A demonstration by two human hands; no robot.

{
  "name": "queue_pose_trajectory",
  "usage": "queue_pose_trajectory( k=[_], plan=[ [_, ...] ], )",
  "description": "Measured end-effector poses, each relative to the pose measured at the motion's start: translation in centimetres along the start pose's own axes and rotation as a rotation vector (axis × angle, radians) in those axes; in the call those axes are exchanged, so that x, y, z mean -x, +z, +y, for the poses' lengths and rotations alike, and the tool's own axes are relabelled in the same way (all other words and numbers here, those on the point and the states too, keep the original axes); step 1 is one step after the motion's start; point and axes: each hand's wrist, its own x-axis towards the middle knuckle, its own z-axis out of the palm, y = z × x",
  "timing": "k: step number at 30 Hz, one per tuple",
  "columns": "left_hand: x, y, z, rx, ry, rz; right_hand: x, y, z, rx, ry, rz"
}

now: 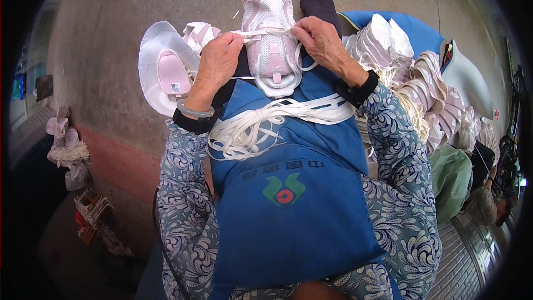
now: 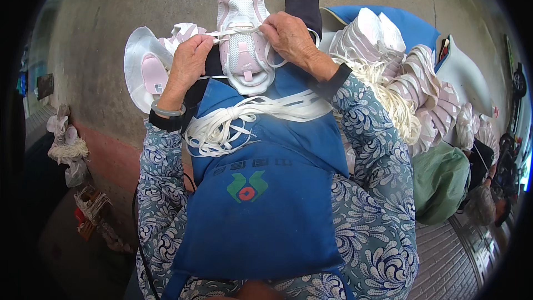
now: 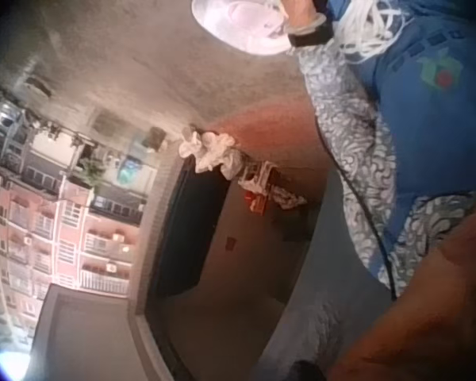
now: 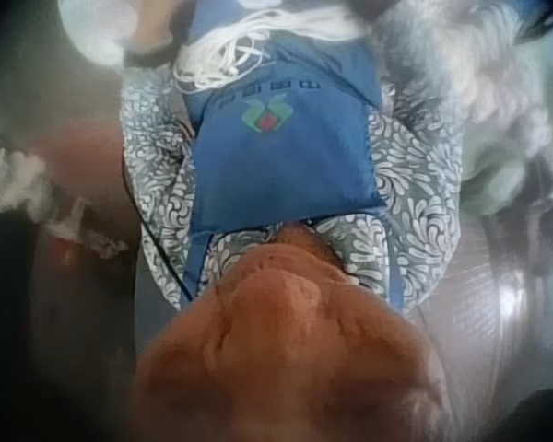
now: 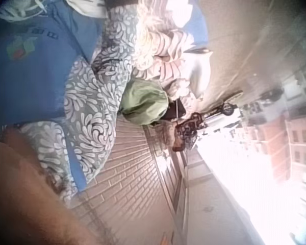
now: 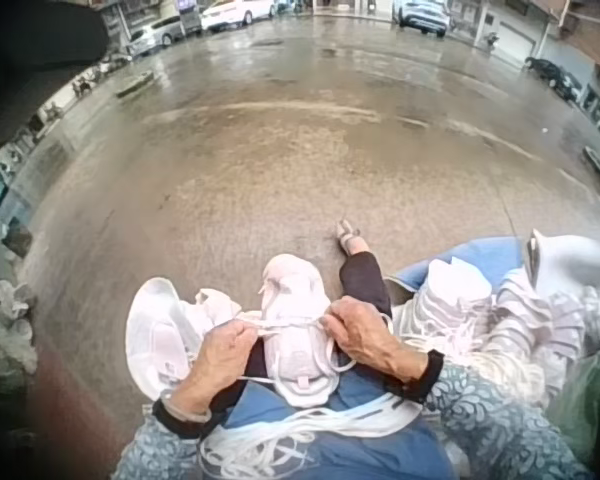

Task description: The person is lacing pairs of white and pink sneakers by hand.

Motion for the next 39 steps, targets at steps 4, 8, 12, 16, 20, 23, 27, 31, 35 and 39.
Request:
queue_pose_trajectory(
  k=[4,8,12,16,20,23,27,31,35,39],
  plan=[
    [-0.2,-0.6,0.6,0.005,-0.090,-0.031,-0.5,-0.2,-1.0,-0.170,0.062,-0.054],
    [-0.3,-0.4,0.0,0.156,-0.007,0.058,-0.7,0.4,-0.9,-0.151,-0.039,0.017],
    [-0.9,-0.9,0.2,0.024,0.028,0.067,-0.9,0.3,-0.8,-0.155,0.005,0.015],
    [-1.4,-0.5,-0.1,-0.022,0.052,0.068,-0.7,0.3,-0.9,-0.163,0.022,-0.003],
    [-1.5,-0.2,0.1,-0.035,0.123,0.105,-0.8,-0.1,-1.1,-0.193,0.079,-0.070],
    [-1.6,-0.2,0.2,-0.068,0.175,0.126,-0.8,0.3,-0.9,-0.122,-0.005,0.004],
    [-1.7,-0.5,1.4,-0.225,0.219,0.086,-1.4,0.0,-1.7,-0.116,-0.013,-0.059],
    [-2.4,0.2,1.1,-0.354,0.396,0.159,-2.3,0.1,-1.1,-0.233,0.167,-0.199],
    [-2.3,0.7,0.1,-0.040,0.294,0.179,-0.5,0.8,-1.5,0.126,-0.043,0.174],
    [-1.8,0.8,0.9,-0.255,0.398,0.243,0.6,0.3,-2.6,0.227,-0.178,0.258]
  ],
)
